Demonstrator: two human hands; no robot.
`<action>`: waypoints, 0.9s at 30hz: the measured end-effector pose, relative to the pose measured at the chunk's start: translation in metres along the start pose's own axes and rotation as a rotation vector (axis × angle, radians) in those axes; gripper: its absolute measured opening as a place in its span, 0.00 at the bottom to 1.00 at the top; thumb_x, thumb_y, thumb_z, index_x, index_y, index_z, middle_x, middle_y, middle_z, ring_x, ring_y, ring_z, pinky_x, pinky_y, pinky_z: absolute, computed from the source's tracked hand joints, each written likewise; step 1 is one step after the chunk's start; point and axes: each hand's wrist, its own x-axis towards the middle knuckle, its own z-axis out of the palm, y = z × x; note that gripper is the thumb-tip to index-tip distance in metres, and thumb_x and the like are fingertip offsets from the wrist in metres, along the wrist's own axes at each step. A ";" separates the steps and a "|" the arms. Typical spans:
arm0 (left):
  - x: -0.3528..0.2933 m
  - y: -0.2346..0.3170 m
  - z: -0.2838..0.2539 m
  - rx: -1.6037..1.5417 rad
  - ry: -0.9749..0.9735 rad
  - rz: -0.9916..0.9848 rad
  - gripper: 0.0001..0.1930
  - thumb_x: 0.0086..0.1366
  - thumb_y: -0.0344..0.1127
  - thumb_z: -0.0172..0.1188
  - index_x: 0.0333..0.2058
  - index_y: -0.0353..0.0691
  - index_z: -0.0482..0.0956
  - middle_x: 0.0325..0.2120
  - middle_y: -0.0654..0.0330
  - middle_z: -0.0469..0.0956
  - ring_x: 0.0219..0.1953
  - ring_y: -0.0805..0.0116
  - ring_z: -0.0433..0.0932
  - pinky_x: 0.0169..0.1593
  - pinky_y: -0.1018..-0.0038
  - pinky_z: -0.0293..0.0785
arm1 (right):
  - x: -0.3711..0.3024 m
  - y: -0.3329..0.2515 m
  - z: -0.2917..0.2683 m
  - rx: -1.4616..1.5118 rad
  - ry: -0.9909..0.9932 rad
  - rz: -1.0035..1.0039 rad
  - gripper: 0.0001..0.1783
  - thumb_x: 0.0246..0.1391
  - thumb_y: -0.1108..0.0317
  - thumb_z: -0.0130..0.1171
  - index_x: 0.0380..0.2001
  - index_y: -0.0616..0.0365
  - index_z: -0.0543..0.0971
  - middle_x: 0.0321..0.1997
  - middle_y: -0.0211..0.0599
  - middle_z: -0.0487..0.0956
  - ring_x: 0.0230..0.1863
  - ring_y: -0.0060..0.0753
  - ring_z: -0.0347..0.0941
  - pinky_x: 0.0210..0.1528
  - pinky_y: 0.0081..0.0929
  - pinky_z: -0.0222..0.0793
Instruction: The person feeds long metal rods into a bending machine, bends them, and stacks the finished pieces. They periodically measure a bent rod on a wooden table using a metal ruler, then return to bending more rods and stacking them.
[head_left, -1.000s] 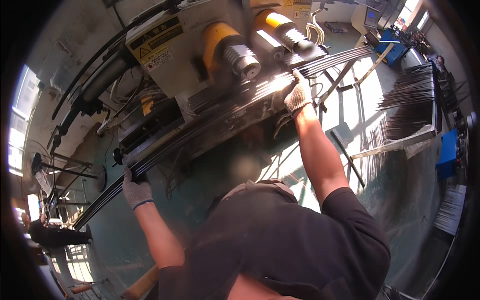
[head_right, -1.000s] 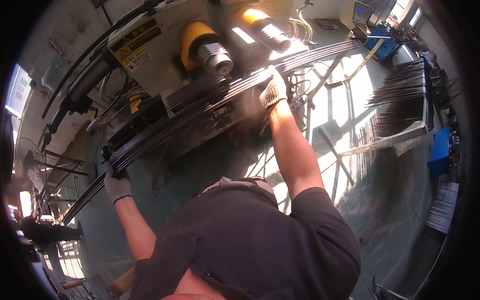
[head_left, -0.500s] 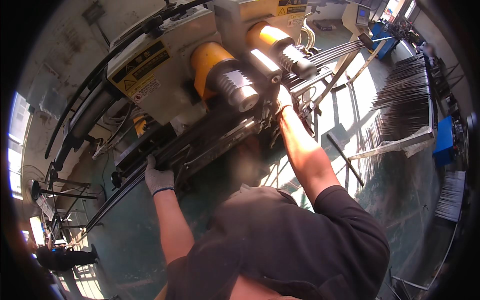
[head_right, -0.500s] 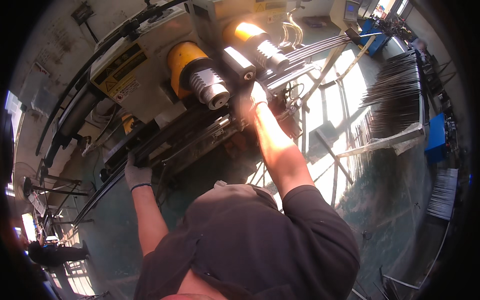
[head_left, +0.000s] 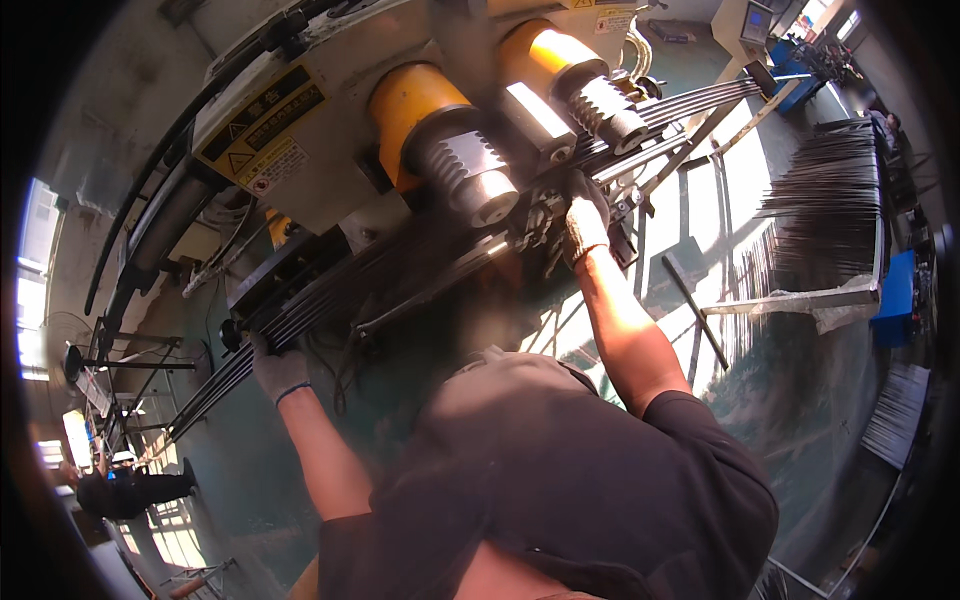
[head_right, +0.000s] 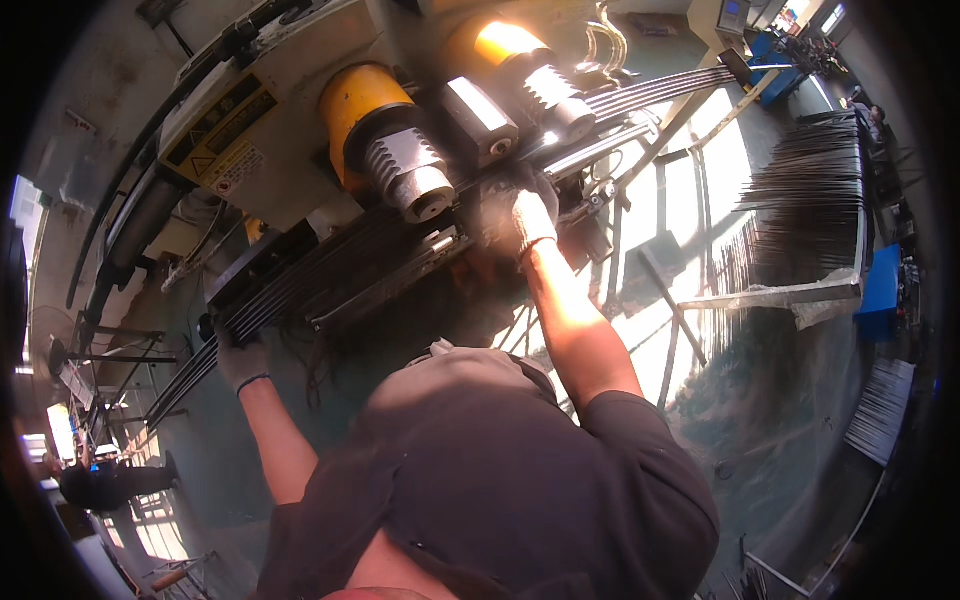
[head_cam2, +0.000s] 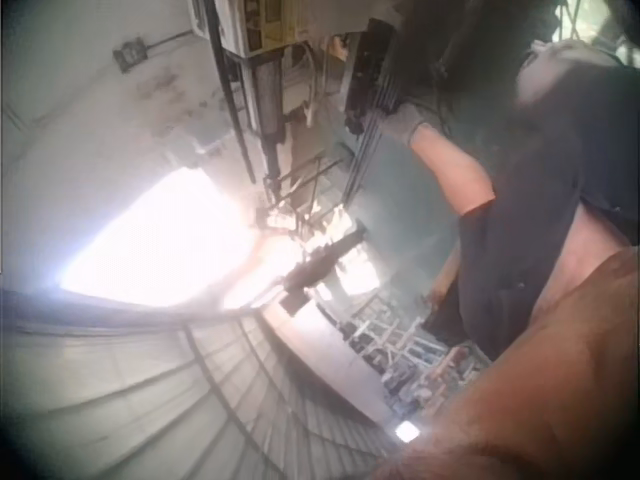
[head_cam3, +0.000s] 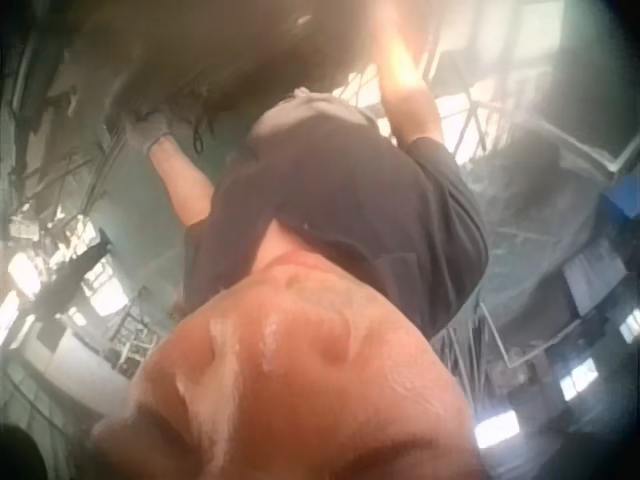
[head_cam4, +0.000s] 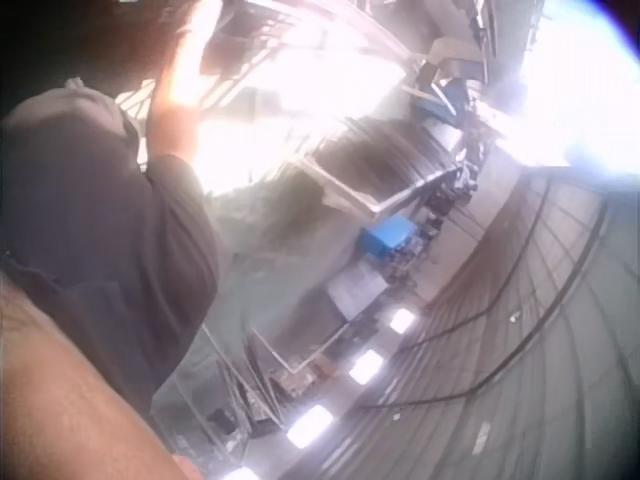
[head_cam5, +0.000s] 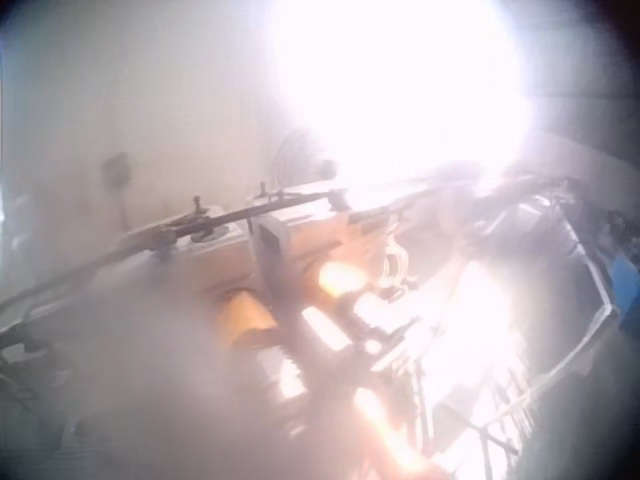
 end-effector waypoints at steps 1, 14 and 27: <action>-0.010 -0.009 0.011 0.005 0.024 0.023 0.18 0.77 0.41 0.59 0.56 0.34 0.83 0.55 0.51 0.84 0.58 0.52 0.82 0.68 0.54 0.75 | 0.006 0.012 -0.013 -0.054 -0.002 -0.125 0.14 0.71 0.58 0.60 0.48 0.57 0.82 0.41 0.32 0.83 0.40 0.27 0.79 0.43 0.28 0.77; -0.051 -0.037 0.035 -0.041 -0.040 -0.091 0.17 0.79 0.41 0.55 0.56 0.36 0.81 0.58 0.48 0.81 0.62 0.49 0.77 0.71 0.48 0.69 | -0.022 0.070 -0.143 -0.371 0.110 0.095 0.20 0.70 0.54 0.61 0.50 0.62 0.82 0.45 0.35 0.84 0.44 0.28 0.79 0.50 0.29 0.76; -0.091 -0.062 0.045 -0.079 0.000 -0.243 0.16 0.77 0.38 0.58 0.57 0.36 0.80 0.59 0.49 0.79 0.64 0.51 0.75 0.71 0.50 0.69 | -0.059 0.132 -0.203 -0.478 -0.142 0.341 0.17 0.67 0.52 0.67 0.47 0.54 0.83 0.41 0.34 0.87 0.39 0.31 0.84 0.38 0.26 0.79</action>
